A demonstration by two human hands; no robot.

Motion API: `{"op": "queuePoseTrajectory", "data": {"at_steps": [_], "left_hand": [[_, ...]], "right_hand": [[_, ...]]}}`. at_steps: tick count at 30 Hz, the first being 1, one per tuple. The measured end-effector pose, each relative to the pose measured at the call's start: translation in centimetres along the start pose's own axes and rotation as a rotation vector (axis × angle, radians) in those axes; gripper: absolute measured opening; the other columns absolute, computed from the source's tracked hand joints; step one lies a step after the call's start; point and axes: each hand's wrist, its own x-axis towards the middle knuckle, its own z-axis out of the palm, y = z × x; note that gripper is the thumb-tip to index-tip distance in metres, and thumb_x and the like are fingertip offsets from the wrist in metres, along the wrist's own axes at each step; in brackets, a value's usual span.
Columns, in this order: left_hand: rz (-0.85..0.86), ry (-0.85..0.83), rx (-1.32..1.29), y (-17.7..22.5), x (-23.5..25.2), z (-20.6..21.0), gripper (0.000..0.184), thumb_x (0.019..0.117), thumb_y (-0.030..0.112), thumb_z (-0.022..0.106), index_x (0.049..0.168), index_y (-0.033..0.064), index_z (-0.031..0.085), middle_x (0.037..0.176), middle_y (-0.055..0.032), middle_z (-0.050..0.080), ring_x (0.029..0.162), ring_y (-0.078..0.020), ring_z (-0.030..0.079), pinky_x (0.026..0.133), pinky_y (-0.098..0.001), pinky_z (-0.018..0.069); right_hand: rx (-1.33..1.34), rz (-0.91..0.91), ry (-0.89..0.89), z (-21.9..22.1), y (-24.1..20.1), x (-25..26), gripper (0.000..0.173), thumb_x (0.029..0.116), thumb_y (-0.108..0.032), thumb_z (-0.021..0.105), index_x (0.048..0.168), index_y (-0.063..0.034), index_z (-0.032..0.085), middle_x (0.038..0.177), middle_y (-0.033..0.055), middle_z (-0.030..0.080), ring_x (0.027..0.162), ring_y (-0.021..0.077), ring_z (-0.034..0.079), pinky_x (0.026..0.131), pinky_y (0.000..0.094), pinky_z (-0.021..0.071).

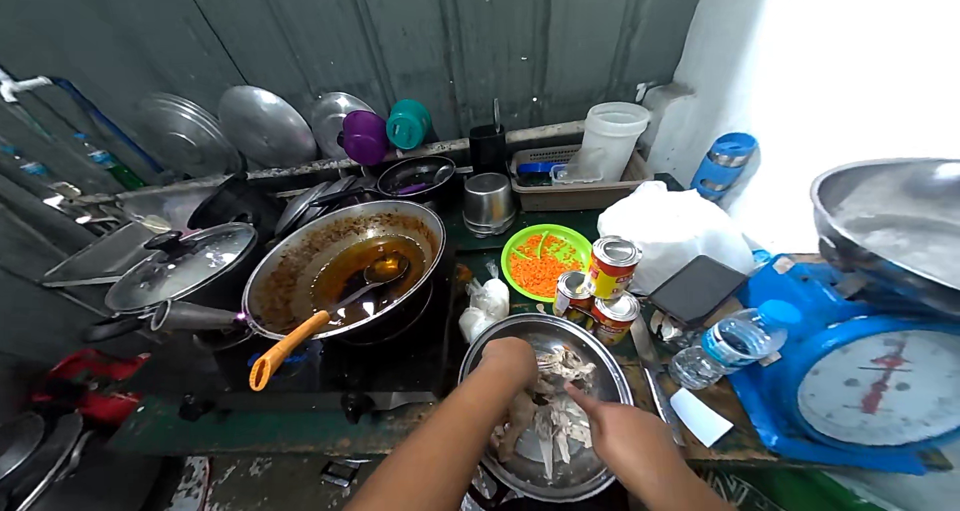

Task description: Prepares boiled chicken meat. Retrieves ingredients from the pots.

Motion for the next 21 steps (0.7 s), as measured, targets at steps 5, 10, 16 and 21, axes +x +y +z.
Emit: {"op": "queuePoseTrajectory", "data": {"at_steps": [5,10,16,21], "left_hand": [[-0.01,0.003,-0.028,-1.3,1.7,0.0,0.037,0.0966,0.032,0.065,0.114,0.0,0.071,0.123,-0.023,0.068,0.119,-0.042,0.064,0.095,-0.0684,0.0495],[0.0,0.007,-0.105,-2.2,-0.3,-1.6,0.036,0.0986,0.031,0.063,0.11,-0.0015,0.071,0.121,-0.0237,0.068,0.117,-0.0418,0.064,0.095,-0.067,0.0488],[-0.042,0.072,-0.068,-4.2,-1.5,-1.9,0.029,0.097,0.03,0.063,0.116,0.0105,0.074,0.116,-0.0184,0.072,0.111,-0.0395,0.067,0.089,-0.0667,0.0513],[-0.043,-0.015,-0.058,-3.6,-2.3,-0.5,0.028,0.0991,0.025,0.059,0.114,0.0046,0.072,0.122,-0.021,0.069,0.117,-0.0418,0.064,0.092,-0.0674,0.0496]], "right_hand": [[-0.058,0.024,-0.068,0.9,0.0,1.4,0.064,0.1053,-0.014,0.04,0.163,-0.0409,0.029,0.118,0.021,0.072,0.111,0.0426,0.07,0.09,0.0618,0.0541],[0.006,0.002,-0.036,-0.8,2.3,-1.0,0.057,0.1064,-0.019,0.042,0.157,-0.0437,0.041,0.118,0.02,0.073,0.111,0.0425,0.069,0.09,0.0632,0.0529],[-0.038,0.015,-0.068,-0.1,3.2,-1.8,0.056,0.1045,-0.018,0.043,0.156,-0.0393,0.045,0.118,0.0204,0.074,0.111,0.0429,0.07,0.089,0.0631,0.0532],[0.011,-0.006,-0.119,-1.5,3.2,-0.6,0.053,0.1052,-0.019,0.044,0.153,-0.0425,0.049,0.13,0.0152,0.07,0.12,0.0392,0.066,0.095,0.0635,0.0512]]}}
